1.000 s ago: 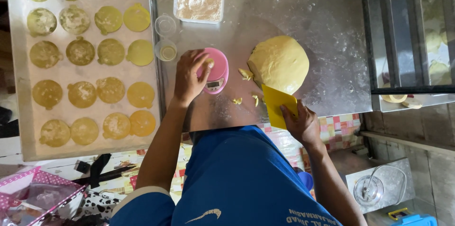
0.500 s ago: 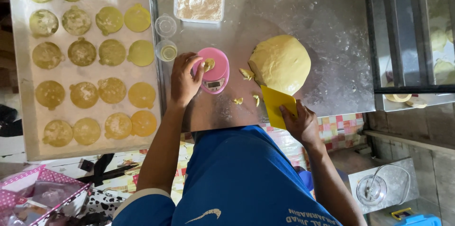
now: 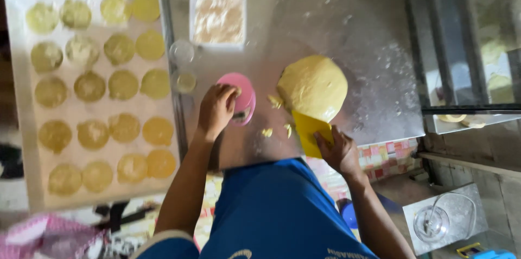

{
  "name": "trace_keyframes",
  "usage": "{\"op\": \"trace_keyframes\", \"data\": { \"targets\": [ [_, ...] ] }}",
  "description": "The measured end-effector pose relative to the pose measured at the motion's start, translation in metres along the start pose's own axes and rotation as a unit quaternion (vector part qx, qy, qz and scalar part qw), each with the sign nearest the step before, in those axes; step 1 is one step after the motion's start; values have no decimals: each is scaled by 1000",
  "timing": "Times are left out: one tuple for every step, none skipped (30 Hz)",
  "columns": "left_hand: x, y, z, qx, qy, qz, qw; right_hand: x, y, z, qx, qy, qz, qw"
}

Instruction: The person portions a large ball of yellow dough into small pieces using a yellow plastic scraper and a pink digital scale. Each piece is weighed and then placed on a metal counter. The person repeats this process throughout the clip.

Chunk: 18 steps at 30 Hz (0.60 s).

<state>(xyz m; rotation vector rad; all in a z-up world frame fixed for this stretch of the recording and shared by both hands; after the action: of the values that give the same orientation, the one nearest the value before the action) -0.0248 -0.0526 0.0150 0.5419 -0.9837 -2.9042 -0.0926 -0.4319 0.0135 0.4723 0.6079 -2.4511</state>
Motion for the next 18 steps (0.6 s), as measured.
{"op": "trace_keyframes", "data": {
  "targets": [
    [-11,6,-6,3,1,-12,1000,-10,-7,11,7,10,-4,1000],
    [-23,11,-12,22,5,-9,1000,-20,-14,20,-6,11,-1,1000],
    [-34,16,-20,41,9,-4,999,-29,-20,29,-19,9,2,1000],
    [-56,29,-28,45,9,-15,999,-23,-10,28,-12,17,-1,1000],
    [-76,41,-35,80,17,-14,997,-17,-1,29,-12,38,25,999],
    [-96,54,-42,114,24,-13,993,-11,7,30,-11,60,52,997],
    [-123,65,-56,116,28,-21,993,-5,13,37,-6,67,53,996],
    [-149,75,-70,153,24,-34,987,4,33,36,-31,-1,-89,996],
    [-174,86,-83,190,20,-47,980,19,50,33,-57,-67,-230,969],
    [-205,84,-112,192,22,-55,980,21,60,41,-54,-58,-230,970],
    [-233,81,-137,189,54,-59,979,33,73,46,-45,-92,-321,942],
    [-261,78,-164,186,86,-62,977,47,85,52,-36,-124,-409,903],
    [-287,70,-191,189,82,-70,976,58,96,58,-35,-117,-414,902],
    [-313,59,-216,195,103,-45,974,71,107,63,-17,-122,-442,889],
    [-337,50,-246,204,122,-18,971,88,116,71,4,-129,-471,873],
    [-354,45,-261,210,115,-24,971,108,127,70,7,-123,-479,869],
    [-369,39,-276,161,133,-16,978,131,140,72,42,-108,-511,852],
    [-385,33,-290,112,152,-8,982,155,151,75,76,-92,-541,833]
  ]
}}
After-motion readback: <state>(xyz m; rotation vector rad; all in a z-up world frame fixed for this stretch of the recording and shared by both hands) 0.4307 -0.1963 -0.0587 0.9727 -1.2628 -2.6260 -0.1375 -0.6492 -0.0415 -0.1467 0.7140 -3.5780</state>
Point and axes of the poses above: each hand's wrist, its own x-axis away from the middle knuckle, its own z-axis out of the back of the hand, y = z × x, the point moved 5 cm from there along -x, towards the middle knuckle, and after that the axes turned 15 degrees about z, right-handed, at the moved point
